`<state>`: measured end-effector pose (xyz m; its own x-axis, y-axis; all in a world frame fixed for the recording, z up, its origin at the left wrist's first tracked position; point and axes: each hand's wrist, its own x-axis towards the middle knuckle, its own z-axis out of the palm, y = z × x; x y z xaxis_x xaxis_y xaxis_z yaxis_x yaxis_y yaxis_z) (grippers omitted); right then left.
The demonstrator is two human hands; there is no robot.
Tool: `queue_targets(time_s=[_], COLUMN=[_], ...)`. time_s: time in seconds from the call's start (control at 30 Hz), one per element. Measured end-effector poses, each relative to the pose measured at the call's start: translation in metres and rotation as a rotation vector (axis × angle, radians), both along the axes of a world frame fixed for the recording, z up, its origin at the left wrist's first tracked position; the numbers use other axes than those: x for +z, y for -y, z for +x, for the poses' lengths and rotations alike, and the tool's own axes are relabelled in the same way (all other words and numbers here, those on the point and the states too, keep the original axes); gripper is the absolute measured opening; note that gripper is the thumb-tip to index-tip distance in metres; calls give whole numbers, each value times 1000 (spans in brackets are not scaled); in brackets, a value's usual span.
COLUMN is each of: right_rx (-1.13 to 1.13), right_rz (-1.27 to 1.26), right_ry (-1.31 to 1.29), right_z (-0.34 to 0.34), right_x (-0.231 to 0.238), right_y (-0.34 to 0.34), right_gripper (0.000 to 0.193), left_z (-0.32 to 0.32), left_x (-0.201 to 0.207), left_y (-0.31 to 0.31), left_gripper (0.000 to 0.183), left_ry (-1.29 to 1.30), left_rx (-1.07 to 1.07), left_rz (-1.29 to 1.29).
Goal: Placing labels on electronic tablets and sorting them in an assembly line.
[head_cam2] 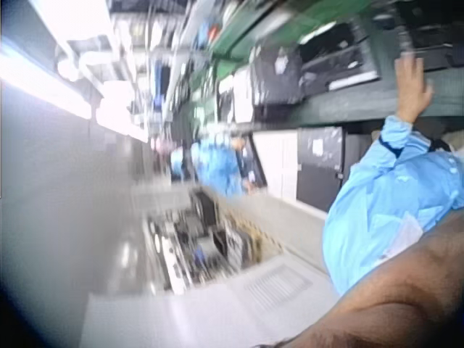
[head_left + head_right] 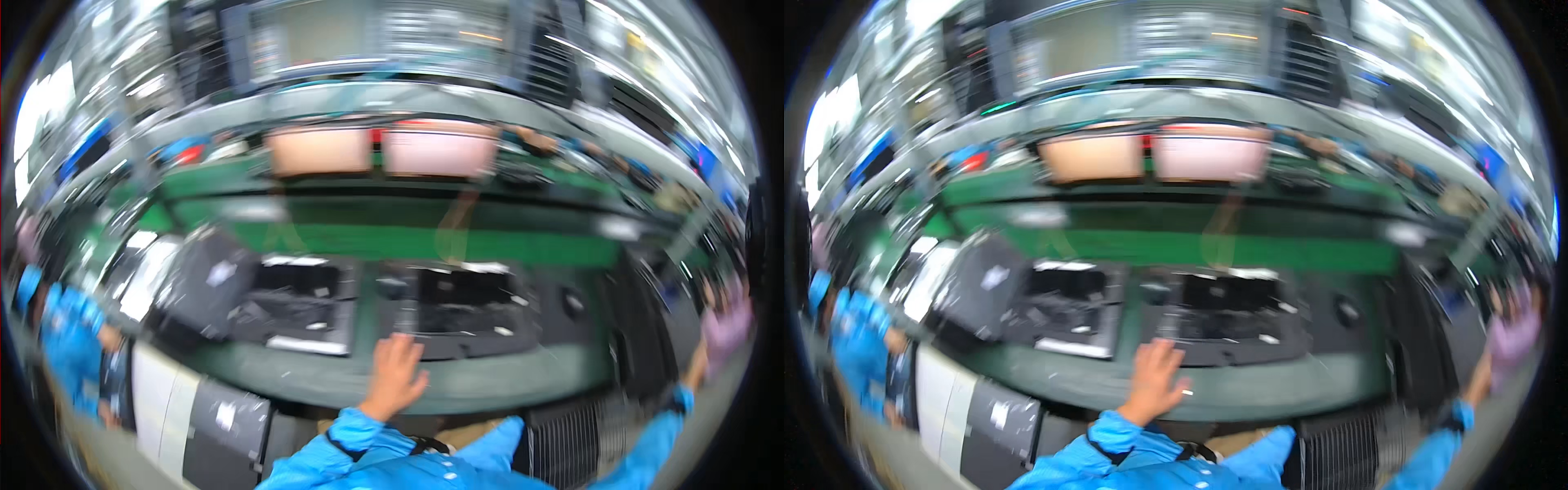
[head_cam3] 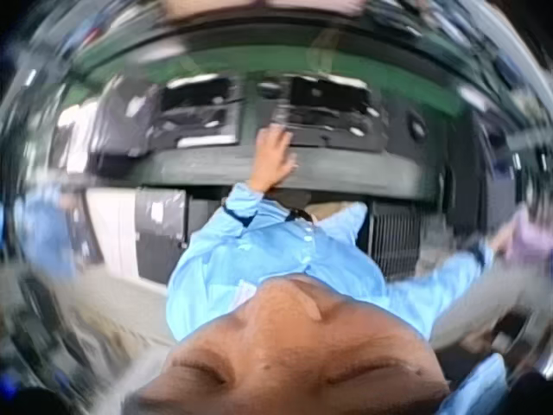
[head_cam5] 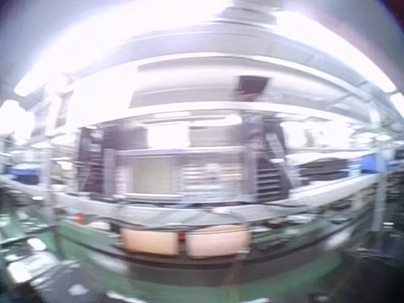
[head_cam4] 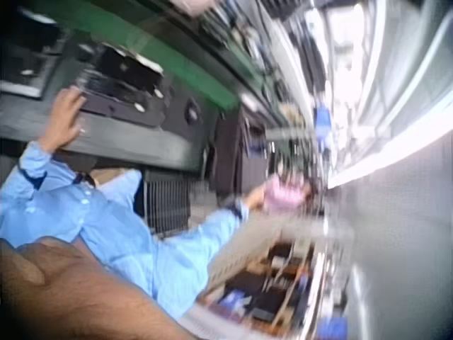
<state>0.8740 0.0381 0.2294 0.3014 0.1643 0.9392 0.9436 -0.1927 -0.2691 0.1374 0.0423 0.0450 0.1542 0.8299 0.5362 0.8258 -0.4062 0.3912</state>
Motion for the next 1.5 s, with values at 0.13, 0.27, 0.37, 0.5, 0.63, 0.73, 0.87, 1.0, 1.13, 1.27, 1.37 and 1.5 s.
queue_targets(time_s=[0.13, 0.27, 0.37, 0.5, 0.63, 0.73, 0.87, 1.0, 1.13, 1.27, 1.37, 1.5], right_rx=[-458, -172, 194, 744, 874, 893, 790, 755, 603, 582, 587, 481], right_rz=[-340, -145, -143, 129, 351, 308, 196, 219, -11, -77, -175, -67], right_ry=[-707, -1129, -1464, -1632, -1492, -1484, -1400, -1424, -1338, -1240, -1209, -1202], right_z=[24, 39, 25, -2, -2, 8, 6, -3, 2, -1, -12, -18], right_x=[-19, -18, -12, -9, 17, 50, 71, 86, 143, 205, 226, 223], right_y=[2, 17, 27, 18, -1, -13, -20, -29, -34, -5, 22, 32], right_gripper=[58, 83, 61, 41, 34, 28, 31, 33, 32, 28, 24, 24], left_z=[12, 22, 23, 22, 22, 22, 21, 20, 20, 19, 17, 14], left_x=[-1, 1, 2, -1, -3, -3, -3, -2, 0, -1, -2, -1], left_y=[-3, 0, 0, -1, -1, -2, -1, 0, 0, -1, -1, -1], left_gripper=[62, 59, 60, 60, 60, 60, 60, 60, 61, 60, 60, 59], left_ry=[-60, -85, -95, -111, -115, -108, -111, -104, -91, -69, -63, -44], left_rx=[-1, 17, 13, 20, 23, 19, 34, 27, 9, 1, 13, -13], left_rz=[-27, -62, -63, -71, -65, -69, -58, -53, -70, -51, -19, -54])
